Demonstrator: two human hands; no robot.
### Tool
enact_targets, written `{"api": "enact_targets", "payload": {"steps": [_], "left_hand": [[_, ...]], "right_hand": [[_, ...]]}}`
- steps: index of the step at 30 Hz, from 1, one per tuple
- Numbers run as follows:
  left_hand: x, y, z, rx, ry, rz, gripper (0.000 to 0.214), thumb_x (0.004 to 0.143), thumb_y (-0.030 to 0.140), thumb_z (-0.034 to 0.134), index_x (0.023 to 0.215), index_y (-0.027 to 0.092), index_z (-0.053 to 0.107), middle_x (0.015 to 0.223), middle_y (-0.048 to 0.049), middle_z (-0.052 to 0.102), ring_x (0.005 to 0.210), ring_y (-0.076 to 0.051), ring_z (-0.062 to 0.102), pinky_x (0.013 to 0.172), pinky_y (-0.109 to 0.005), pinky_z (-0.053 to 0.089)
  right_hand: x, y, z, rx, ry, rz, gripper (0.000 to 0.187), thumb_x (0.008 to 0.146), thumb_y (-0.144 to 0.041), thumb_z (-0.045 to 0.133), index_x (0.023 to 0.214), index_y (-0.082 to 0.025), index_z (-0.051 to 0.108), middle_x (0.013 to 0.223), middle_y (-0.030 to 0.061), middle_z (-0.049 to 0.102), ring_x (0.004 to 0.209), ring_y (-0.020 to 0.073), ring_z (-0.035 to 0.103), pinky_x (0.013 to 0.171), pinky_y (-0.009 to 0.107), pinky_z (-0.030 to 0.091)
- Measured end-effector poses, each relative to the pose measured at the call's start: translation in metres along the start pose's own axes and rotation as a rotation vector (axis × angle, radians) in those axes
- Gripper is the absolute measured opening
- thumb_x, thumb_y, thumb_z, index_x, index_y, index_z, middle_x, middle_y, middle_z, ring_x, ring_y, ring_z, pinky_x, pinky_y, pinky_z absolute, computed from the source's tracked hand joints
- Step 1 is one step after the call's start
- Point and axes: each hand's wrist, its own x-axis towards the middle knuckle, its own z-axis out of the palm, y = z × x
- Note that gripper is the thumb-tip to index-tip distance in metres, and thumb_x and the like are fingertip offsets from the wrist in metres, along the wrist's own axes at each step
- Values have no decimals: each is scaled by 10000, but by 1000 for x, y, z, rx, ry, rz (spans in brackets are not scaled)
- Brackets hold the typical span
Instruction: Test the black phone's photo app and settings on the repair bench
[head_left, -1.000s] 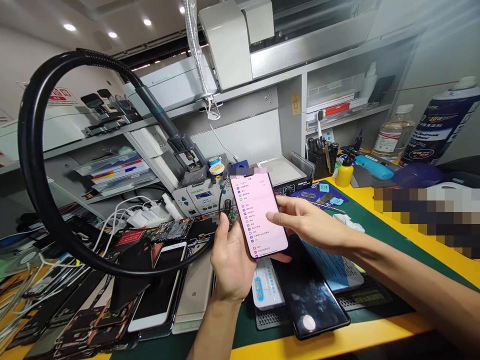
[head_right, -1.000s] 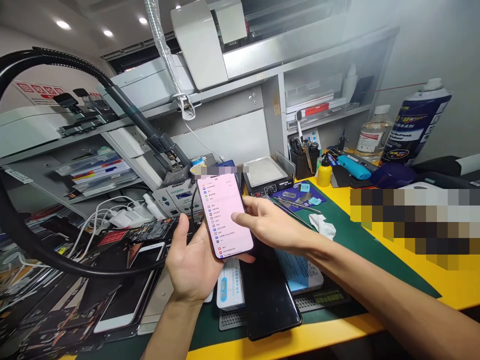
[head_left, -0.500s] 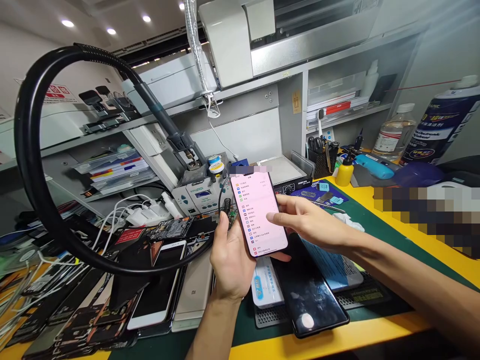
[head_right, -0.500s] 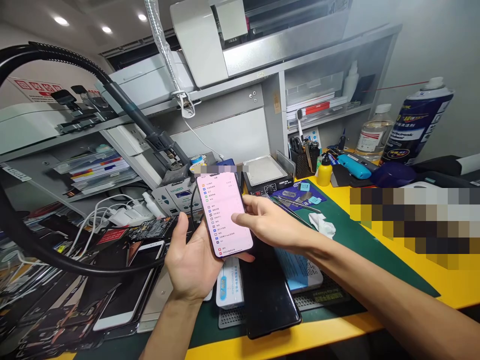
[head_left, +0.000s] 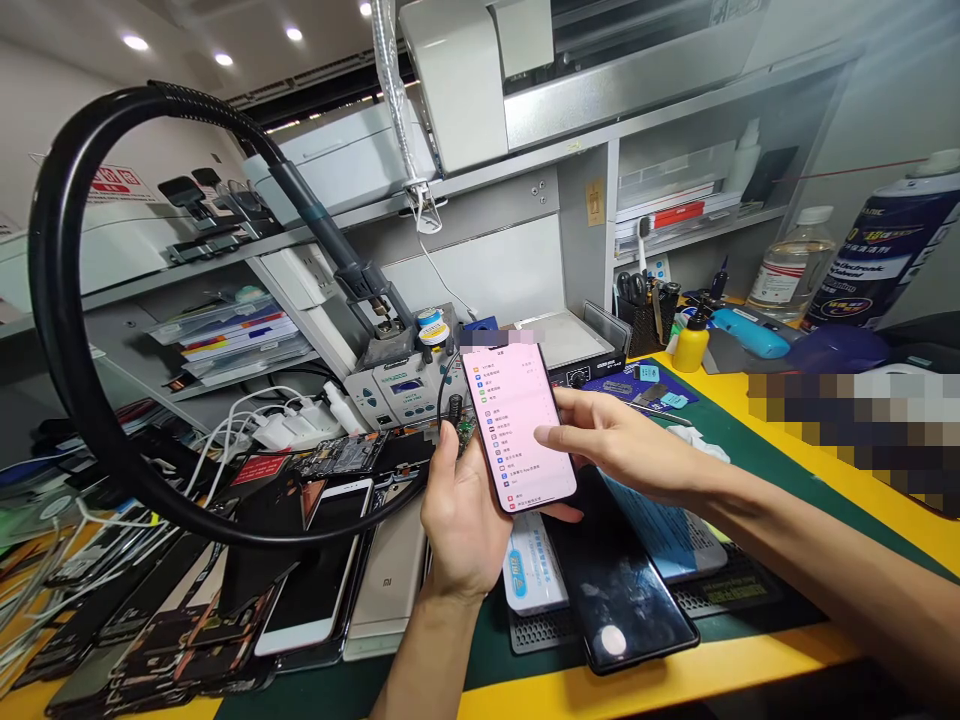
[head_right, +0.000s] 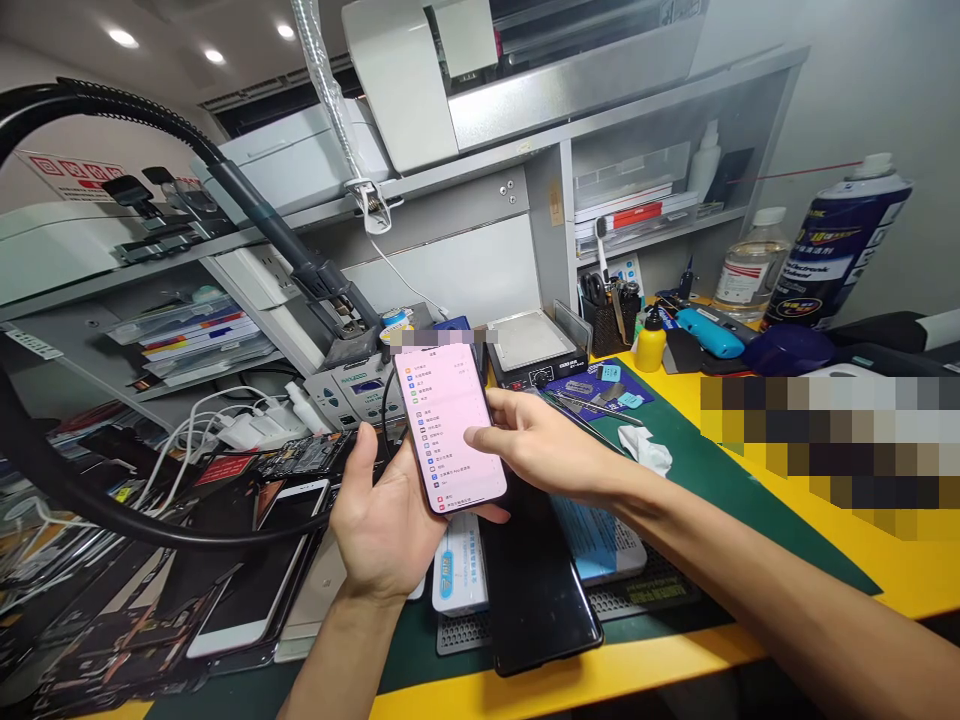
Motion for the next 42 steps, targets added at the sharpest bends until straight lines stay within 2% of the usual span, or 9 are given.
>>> {"api": "enact_targets", "payload": {"steps": [5, 10, 25, 34, 42], "left_hand": [[1, 0, 0, 1, -3, -2, 795, 1012, 688, 277, 1589, 158, 412, 1455, -183, 620, 1272, -441, 605, 933, -633, 588], [1, 0, -1, 4, 1, 2, 785, 997, 688, 347, 1581, 170, 432, 1473, -173, 610, 1277, -447, 601, 929, -627, 594], [1, 0, -1, -14, -8, 6, 773, 1010, 672, 320, 1585, 165, 421, 1464, -175, 617, 1279, -449, 602, 928, -633, 591], [0, 0, 0, 3, 11, 2, 787, 1003, 695, 303, 1592, 186, 417, 1460, -172, 620, 1273, -451, 604, 920, -641, 594], [1, 0, 0, 3, 2, 10, 784, 1015, 680, 277, 1578, 159, 436, 1453, -177, 625, 1288, -452, 595, 933, -638, 589]], "right_hand": [[0, -1, 1, 24, -21, 7, 354, 887, -320, 756, 1172, -132, 665, 1062, 67, 753, 868, 184, 666, 774, 304, 499], [-1, -2, 1, 19, -5, 11, 333, 898, -355, 750, 1143, -138, 687, 1019, 56, 750, 802, 164, 645, 709, 285, 473], [-1, -1, 2, 65, 25, 8, 239, 938, -267, 670, 1136, -139, 710, 978, 48, 744, 787, 150, 631, 673, 265, 452], [-1, -1, 2, 70, 35, 9, 273, 895, -302, 722, 1120, -146, 716, 948, 42, 739, 768, 160, 629, 713, 284, 467], [-2, -1, 2, 79, 29, 7, 237, 916, -272, 682, 1110, -138, 702, 944, 43, 734, 771, 152, 624, 697, 275, 467]]}}
